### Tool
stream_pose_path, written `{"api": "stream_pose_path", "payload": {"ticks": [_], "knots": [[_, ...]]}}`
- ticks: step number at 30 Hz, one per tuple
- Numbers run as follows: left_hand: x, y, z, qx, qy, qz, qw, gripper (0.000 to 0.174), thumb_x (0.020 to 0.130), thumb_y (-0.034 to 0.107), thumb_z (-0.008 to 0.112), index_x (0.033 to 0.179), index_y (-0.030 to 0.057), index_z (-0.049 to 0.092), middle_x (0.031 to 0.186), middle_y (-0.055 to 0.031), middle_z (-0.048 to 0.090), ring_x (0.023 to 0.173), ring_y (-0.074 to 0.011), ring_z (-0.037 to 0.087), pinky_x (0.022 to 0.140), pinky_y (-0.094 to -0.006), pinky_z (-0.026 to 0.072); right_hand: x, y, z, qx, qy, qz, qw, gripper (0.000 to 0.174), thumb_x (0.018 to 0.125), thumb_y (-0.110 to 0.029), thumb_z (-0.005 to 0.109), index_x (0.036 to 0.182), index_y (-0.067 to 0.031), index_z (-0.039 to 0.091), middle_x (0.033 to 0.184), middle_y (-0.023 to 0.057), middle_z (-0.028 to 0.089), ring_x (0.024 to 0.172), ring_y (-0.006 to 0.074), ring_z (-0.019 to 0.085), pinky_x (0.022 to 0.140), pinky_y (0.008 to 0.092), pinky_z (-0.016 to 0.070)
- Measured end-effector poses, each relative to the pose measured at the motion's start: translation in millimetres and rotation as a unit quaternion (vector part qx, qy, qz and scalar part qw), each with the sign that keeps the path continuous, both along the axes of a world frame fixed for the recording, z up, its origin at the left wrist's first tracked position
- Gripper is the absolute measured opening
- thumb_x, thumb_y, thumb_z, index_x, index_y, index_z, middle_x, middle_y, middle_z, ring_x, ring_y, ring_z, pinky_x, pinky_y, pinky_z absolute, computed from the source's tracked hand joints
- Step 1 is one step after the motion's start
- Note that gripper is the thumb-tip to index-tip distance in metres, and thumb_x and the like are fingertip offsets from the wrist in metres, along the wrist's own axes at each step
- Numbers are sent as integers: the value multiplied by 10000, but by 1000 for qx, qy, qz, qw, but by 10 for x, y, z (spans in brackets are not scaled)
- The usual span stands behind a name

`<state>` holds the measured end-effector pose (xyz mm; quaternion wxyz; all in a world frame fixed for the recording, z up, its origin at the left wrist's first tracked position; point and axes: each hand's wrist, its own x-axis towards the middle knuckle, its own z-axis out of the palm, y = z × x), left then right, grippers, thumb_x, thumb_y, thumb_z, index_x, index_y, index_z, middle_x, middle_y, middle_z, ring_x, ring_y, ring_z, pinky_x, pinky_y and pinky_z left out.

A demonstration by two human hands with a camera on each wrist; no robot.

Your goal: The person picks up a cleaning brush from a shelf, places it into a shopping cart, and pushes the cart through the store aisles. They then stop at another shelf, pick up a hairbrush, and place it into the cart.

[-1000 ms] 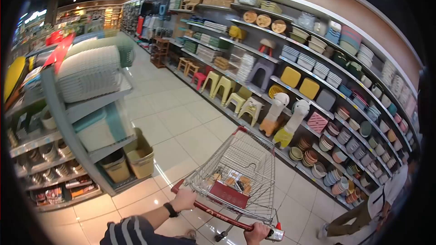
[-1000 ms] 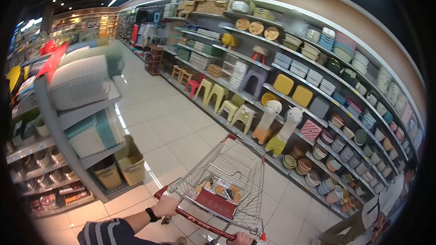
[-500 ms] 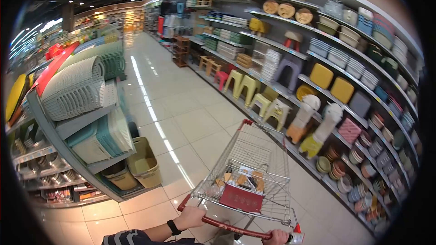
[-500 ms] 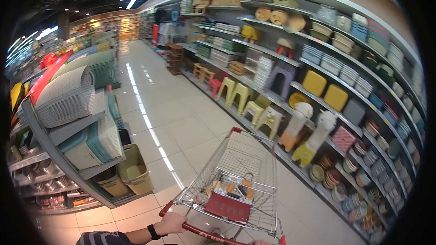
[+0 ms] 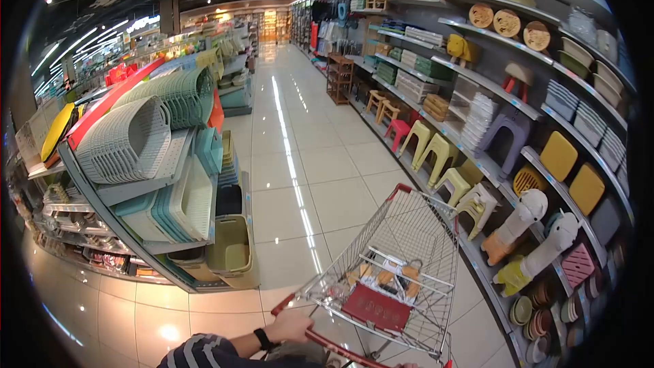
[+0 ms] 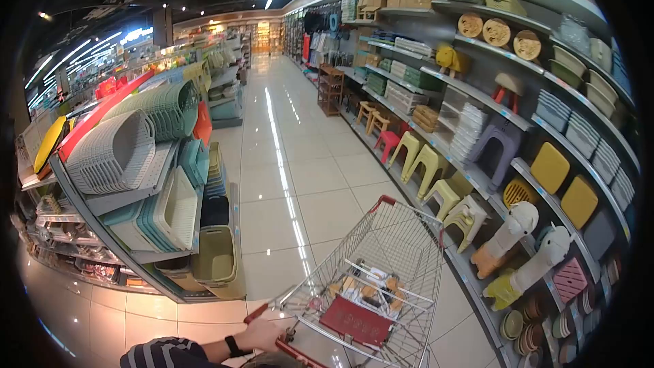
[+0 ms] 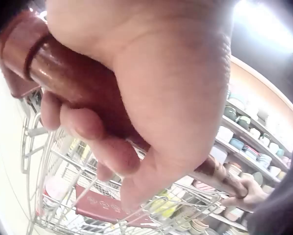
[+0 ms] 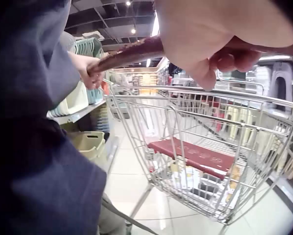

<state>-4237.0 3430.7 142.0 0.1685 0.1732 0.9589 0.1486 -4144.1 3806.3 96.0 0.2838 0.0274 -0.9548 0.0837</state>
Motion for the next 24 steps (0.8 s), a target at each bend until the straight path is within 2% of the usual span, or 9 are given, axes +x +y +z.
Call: {"api": "stream_pose_path", "payload": {"ticks": [3,6,9,10,12,15,16,19,24], "knots": [[-799,-168,-406,34,77,4,996,252,636,340,723,804,153,716,698,-122,672,679,-329,675,584,-473,495,-757,-170,135,-27,-53,21,998,99,717,-232,723,701,-184,638,652,40,601,685,269,594,669,436,408],[-1647,-349,-214,5,115,34,993,228,654,287,703,863,200,736,685,-96,674,659,-317,670,598,-449,499,-1572,-420,179,-31,-79,29,996,116,709,-240,738,710,-163,651,669,57,616,685,285,603,663,440,411],[-2573,-601,-310,22,202,39,978,227,630,279,708,840,197,729,636,-89,649,622,-321,659,577,-455,491,-2442,-706,71,-4,-33,55,998,200,620,-203,716,681,-121,545,698,67,542,694,298,543,707,427,371],[-2884,-658,-336,26,199,71,977,231,578,230,713,799,165,714,665,-81,662,684,-316,668,704,-448,501,-2731,-797,54,-9,-42,52,998,201,625,-210,718,709,-120,559,717,69,552,718,302,551,721,431,373],[-3505,-807,-314,32,226,77,970,224,586,208,732,808,180,722,697,-62,660,745,-282,655,810,-432,478,-3283,-993,1,-23,-62,50,997,213,635,-222,720,766,-118,589,756,72,573,766,309,566,747,441,379],[-4395,-916,-504,114,302,115,939,200,604,156,742,802,173,722,755,-48,663,862,-251,617,953,-415,406,-4210,-1214,-68,-17,10,79,997,180,637,-218,711,731,-122,592,726,74,583,701,292,571,701,430,388],[-4680,-970,-502,148,333,128,922,190,611,136,742,797,166,720,775,-45,665,904,-244,602,998,-410,376,-4468,-1289,-59,-2,-23,67,997,241,647,-242,721,812,-109,605,785,84,596,759,307,584,729,442,395],[-5470,-1063,-527,101,338,145,924,148,644,117,732,789,140,709,801,-48,664,956,-252,571,1021,-398,361,-5298,-1426,-182,-1,-13,58,998,244,648,-246,719,809,-106,601,774,77,591,770,306,588,758,444,400],[-6561,-1233,-576,118,390,134,903,83,669,136,728,743,121,693,802,-48,638,958,-272,565,1051,-438,329,-6508,-1609,-232,28,10,27,999,284,582,-242,726,802,-114,597,814,86,606,816,293,584,786,425,400]]}}
